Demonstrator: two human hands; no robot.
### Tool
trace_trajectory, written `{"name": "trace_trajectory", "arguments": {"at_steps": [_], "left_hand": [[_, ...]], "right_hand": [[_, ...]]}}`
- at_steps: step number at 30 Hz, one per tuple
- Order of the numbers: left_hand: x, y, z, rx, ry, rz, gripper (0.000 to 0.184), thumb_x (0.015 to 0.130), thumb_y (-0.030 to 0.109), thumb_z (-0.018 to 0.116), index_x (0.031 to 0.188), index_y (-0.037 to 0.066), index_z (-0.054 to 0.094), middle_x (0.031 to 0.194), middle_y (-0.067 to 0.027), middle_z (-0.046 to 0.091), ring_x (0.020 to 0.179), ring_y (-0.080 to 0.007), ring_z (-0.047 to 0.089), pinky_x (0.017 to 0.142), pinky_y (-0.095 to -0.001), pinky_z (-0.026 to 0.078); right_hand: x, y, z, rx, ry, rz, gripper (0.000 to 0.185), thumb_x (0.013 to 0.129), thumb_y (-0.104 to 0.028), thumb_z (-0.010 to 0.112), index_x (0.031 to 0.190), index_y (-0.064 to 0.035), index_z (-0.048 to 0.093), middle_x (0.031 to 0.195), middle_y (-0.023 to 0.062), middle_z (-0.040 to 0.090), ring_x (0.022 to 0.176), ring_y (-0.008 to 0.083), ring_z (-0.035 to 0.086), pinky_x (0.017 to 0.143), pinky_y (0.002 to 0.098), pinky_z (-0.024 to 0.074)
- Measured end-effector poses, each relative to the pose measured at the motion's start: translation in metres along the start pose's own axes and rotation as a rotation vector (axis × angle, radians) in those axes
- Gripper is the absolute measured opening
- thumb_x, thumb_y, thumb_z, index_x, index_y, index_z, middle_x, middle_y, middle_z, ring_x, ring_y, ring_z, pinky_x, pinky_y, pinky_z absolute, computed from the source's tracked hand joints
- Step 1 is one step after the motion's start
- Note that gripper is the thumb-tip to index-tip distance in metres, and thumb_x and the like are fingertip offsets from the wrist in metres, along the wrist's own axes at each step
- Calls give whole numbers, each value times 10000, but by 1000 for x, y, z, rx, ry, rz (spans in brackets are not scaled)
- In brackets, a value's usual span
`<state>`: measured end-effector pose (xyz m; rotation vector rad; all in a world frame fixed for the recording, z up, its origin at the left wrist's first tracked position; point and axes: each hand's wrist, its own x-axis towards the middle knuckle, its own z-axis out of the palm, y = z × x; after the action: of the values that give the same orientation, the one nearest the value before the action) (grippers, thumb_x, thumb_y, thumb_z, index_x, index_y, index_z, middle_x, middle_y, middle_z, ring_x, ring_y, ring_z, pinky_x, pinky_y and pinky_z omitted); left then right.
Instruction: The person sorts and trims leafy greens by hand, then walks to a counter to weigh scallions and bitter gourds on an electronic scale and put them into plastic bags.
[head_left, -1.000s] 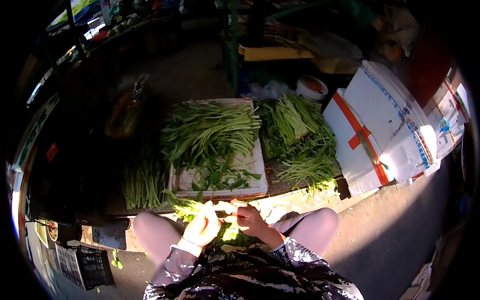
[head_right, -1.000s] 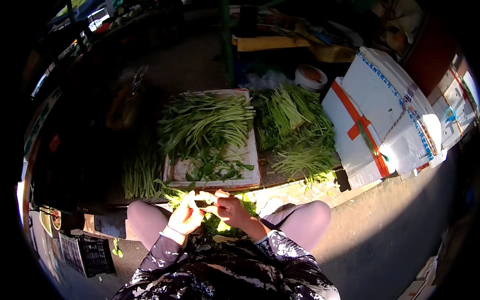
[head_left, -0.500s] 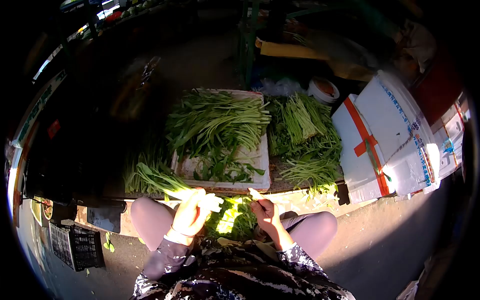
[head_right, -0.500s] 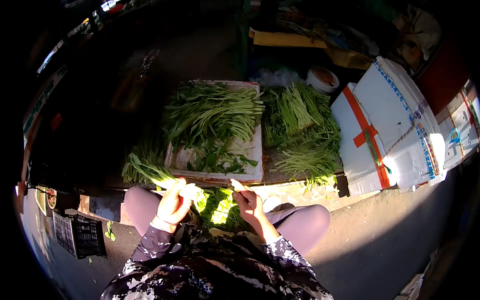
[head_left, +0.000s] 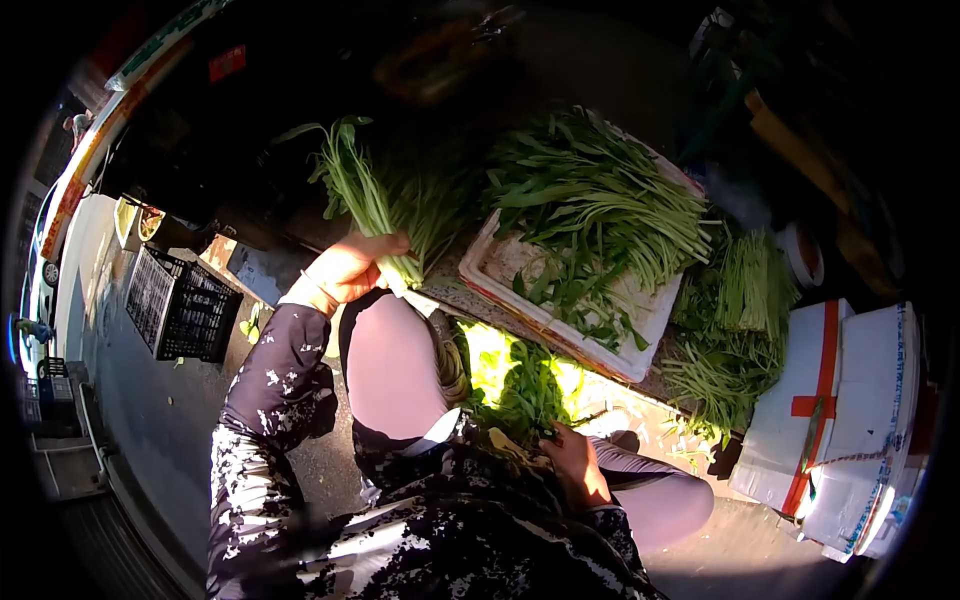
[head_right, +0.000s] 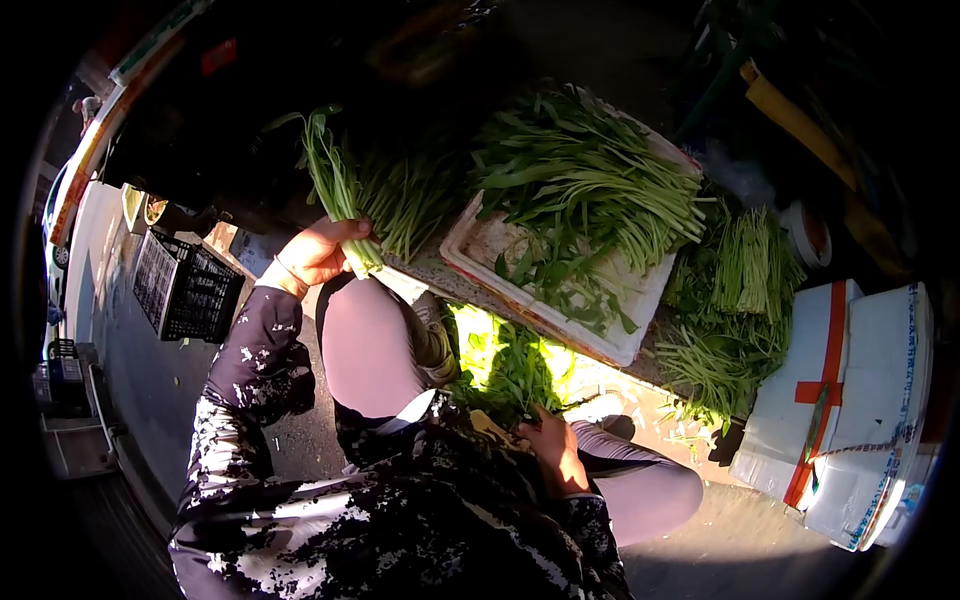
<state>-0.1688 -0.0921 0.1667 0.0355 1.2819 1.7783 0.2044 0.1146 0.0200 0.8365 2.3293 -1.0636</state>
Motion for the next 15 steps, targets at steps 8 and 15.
{"name": "trace_trajectory", "arguments": {"at_steps": [8,15], "left_hand": [[108,60,-44,762,16,-66,210,694,145,670,862,62,576,734,-38,608,566,-143,575,452,-245,442],[212,-12,-155,1117,112,-504,482,622,326,738,944,-7,603,968,-170,589,891,-244,580,755,-333,492]], "right_hand": [[20,6,3,64,-144,128,460,710,-325,588,1081,-56,552,862,186,602,807,317,575,700,353,450],[26,30,21,-52,-35,93,426,752,-363,577,1052,-61,564,928,182,598,881,311,574,744,368,450]]}}
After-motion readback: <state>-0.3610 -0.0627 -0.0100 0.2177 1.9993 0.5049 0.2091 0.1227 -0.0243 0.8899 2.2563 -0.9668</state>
